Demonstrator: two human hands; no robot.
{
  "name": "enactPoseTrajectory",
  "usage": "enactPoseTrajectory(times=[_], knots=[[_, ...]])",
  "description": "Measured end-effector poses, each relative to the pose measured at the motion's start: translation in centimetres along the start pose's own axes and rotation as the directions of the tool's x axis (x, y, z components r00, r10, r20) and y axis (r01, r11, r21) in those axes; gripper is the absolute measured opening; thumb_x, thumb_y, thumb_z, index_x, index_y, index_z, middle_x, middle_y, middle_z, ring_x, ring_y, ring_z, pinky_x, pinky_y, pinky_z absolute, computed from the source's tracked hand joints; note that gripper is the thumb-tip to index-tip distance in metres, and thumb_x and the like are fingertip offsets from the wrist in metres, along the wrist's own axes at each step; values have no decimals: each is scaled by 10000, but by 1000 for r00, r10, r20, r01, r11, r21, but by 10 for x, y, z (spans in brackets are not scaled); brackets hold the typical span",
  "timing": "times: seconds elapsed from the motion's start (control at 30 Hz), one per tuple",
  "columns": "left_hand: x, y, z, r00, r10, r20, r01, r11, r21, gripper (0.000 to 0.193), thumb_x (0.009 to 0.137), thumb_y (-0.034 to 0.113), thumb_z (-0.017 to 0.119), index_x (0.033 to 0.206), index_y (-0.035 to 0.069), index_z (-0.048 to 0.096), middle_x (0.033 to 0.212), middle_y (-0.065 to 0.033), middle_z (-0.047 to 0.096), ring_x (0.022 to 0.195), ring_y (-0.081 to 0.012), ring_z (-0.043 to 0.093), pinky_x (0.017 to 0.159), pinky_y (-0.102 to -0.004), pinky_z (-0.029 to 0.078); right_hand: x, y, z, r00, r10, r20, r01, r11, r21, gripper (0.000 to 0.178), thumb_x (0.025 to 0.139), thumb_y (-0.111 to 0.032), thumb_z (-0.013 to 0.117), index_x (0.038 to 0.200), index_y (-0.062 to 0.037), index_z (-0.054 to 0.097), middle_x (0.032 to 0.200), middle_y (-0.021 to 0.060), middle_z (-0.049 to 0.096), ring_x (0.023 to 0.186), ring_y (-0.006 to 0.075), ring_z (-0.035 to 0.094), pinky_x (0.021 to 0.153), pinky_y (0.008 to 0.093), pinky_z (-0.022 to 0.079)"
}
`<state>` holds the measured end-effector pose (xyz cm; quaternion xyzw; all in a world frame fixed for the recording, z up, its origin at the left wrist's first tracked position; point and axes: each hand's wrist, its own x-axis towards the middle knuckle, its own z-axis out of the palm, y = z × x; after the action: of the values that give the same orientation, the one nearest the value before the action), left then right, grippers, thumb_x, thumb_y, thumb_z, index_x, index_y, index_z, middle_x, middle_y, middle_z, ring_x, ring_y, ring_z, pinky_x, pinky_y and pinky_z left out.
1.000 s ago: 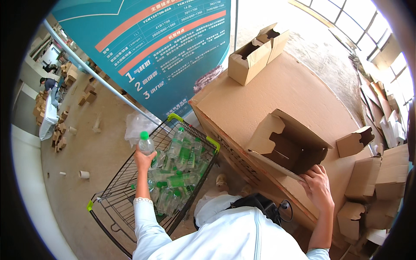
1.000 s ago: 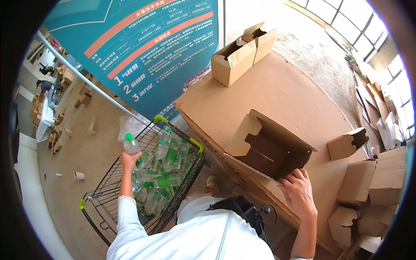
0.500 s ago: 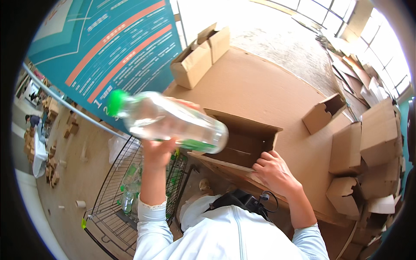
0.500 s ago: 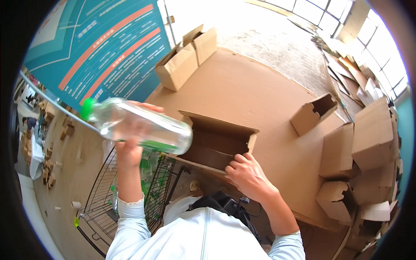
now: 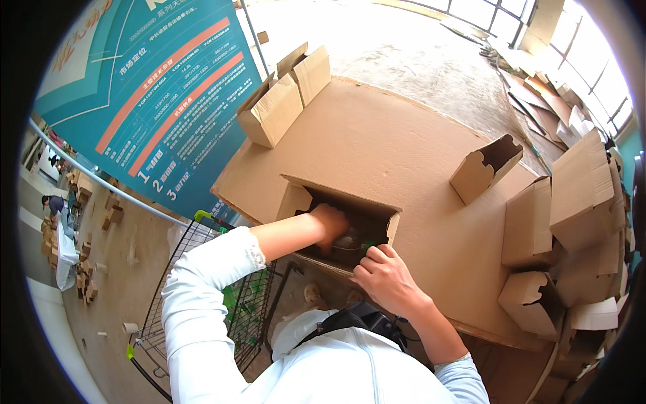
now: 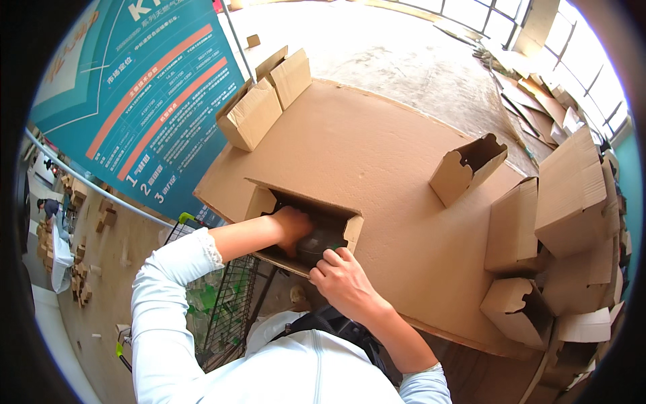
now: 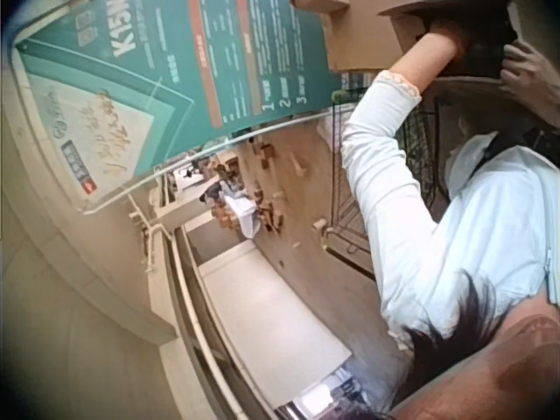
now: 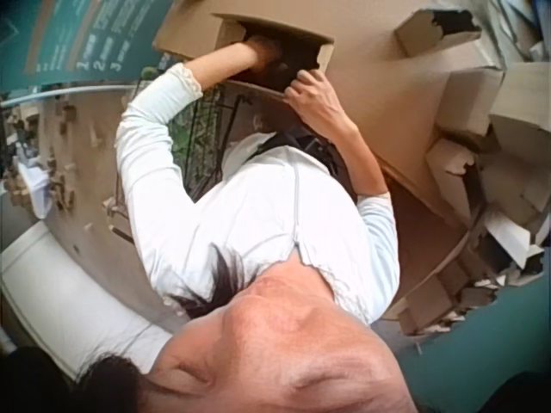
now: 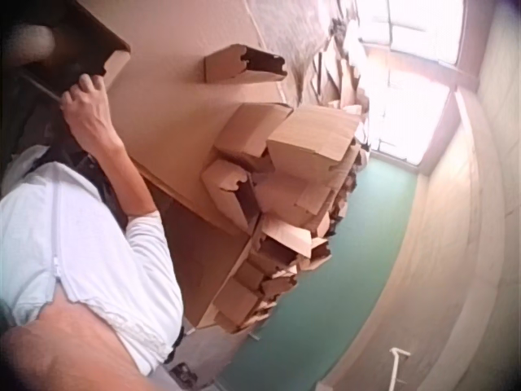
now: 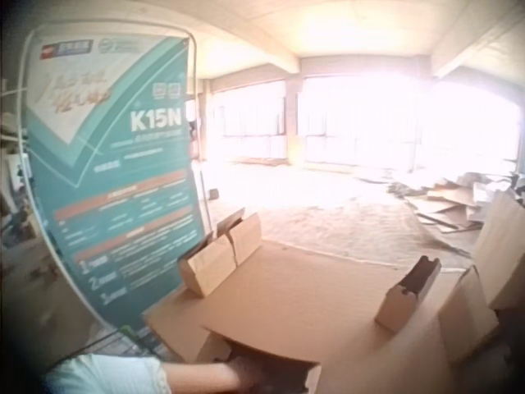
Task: The person places plastic bottles into small cardboard boxes, folds the box flaps closed, and stacks the completed boxes on the table.
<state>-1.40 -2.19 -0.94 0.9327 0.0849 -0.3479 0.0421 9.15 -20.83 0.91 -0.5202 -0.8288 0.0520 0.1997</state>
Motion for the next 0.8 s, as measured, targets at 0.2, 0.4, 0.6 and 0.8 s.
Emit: enactPoseTrajectory(times=[0.2, 0.4, 0.6, 0.8], knots=[[79, 2, 64, 977, -34, -209, 76, 977, 197, 149, 810, 211, 645, 890, 135, 745, 930, -109, 723, 888, -272, 700, 778, -388, 557, 5, -8, 2, 999, -21, -49, 17, 997, -69, 59, 751, -130, 621, 766, -89, 583, 751, 29, 544, 865, 192, 510, 931, 375, 391], [71, -11, 50, 958, -89, -272, 74, 995, -65, 172, 822, 140, 644, 951, 117, 755, 957, -125, 724, 898, -275, 703, 747, -393, 564, 8, 6, 0, 995, 66, -71, -70, 997, -44, 96, 740, -174, 674, 751, -112, 601, 752, 18, 558, 880, 194, 526, 962, 407, 384], [-17, -25, -16, 994, 63, -87, -92, 921, -379, 307, 898, 244, 597, 993, -35, 680, 965, -235, 675, 917, -397, 644, 813, -466, 515, 15, 13, -3, 991, 106, -86, -107, 994, -3, 112, 748, -165, 698, 733, -97, 611, 756, 26, 596, 862, 207, 547, 941, 419, 408], [-198, -61, 32, 447, -447, -775, -480, 611, -630, 328, 975, 236, 558, 1149, -33, 628, 1085, -154, 693, 1003, -239, 675, 879, -341, 523, 22, 13, -6, 969, 234, -79, -230, 972, 48, 99, 705, -105, 736, 729, -58, 652, 736, 59, 627, 813, 258, 563, 869, 408, 441]])
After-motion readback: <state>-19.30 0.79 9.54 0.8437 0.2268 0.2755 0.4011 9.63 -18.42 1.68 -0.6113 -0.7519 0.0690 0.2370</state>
